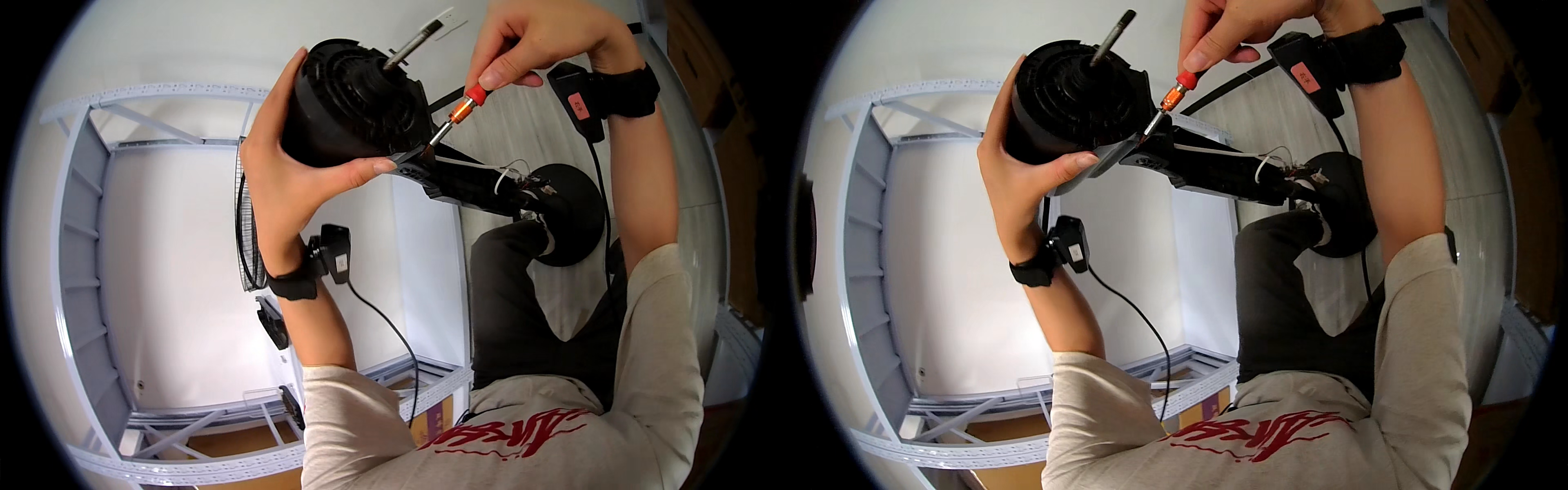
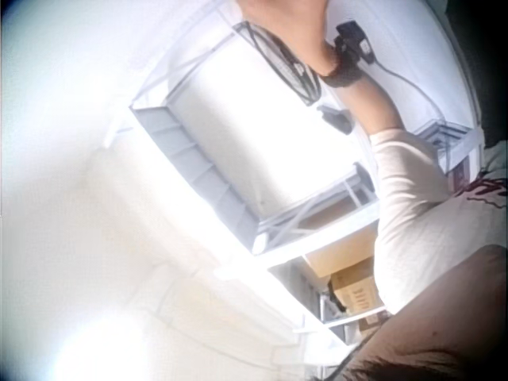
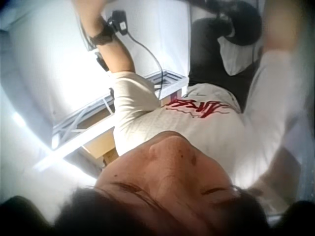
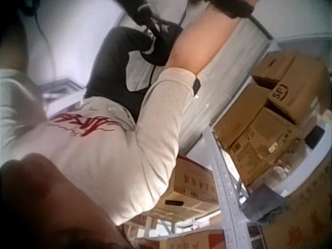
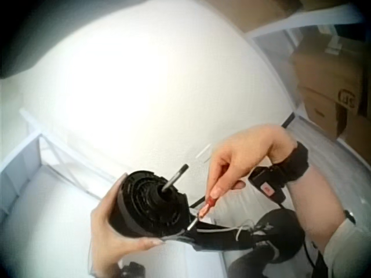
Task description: The person uses a screwdriver to remove screws from the back of a standing fan motor housing. They place the screws in a small plastic container and continue unscrewing until the housing is removed, exposing the internal motor components.
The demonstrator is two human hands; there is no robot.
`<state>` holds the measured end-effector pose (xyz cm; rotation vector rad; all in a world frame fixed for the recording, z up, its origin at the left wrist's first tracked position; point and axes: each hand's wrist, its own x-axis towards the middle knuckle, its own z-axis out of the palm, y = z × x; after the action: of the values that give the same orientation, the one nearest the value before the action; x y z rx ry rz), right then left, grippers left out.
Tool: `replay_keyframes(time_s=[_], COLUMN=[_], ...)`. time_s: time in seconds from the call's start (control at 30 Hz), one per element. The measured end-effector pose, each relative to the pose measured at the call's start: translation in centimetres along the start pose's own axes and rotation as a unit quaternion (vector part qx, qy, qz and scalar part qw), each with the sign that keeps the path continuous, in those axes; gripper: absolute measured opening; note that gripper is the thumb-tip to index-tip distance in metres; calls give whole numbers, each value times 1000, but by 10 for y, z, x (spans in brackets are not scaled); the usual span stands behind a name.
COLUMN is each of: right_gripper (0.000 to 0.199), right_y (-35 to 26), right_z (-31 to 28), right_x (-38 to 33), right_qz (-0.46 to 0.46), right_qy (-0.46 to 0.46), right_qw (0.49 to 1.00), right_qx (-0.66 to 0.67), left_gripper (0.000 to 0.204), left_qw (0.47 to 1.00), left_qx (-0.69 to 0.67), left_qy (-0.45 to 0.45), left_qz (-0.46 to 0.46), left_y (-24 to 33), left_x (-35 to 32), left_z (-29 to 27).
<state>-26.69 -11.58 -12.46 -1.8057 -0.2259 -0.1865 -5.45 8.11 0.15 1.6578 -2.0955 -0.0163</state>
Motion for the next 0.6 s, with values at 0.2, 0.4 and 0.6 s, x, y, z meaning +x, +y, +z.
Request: replay_keyframes(time_s=[0.2,0.4,0.6], right_gripper=[27,23,26], right_y=[-11,21,19], right_z=[25,117,194], right_x=[-32,-49,-29], right_qz=[17,-24,-33], right_qy=[154,388,558], right_qw=[981,917,819], right_qx=[-120,-95,-129], left_gripper=[107,105,103], left_qw=[998,999,999], left_qx=[11,-26,0], left_qy=[0,9,16], left_qz=[66,29,44], left_y=[-3,-14,-8], left_x=[3,-2,-1], left_z=[-5,-2,-3])
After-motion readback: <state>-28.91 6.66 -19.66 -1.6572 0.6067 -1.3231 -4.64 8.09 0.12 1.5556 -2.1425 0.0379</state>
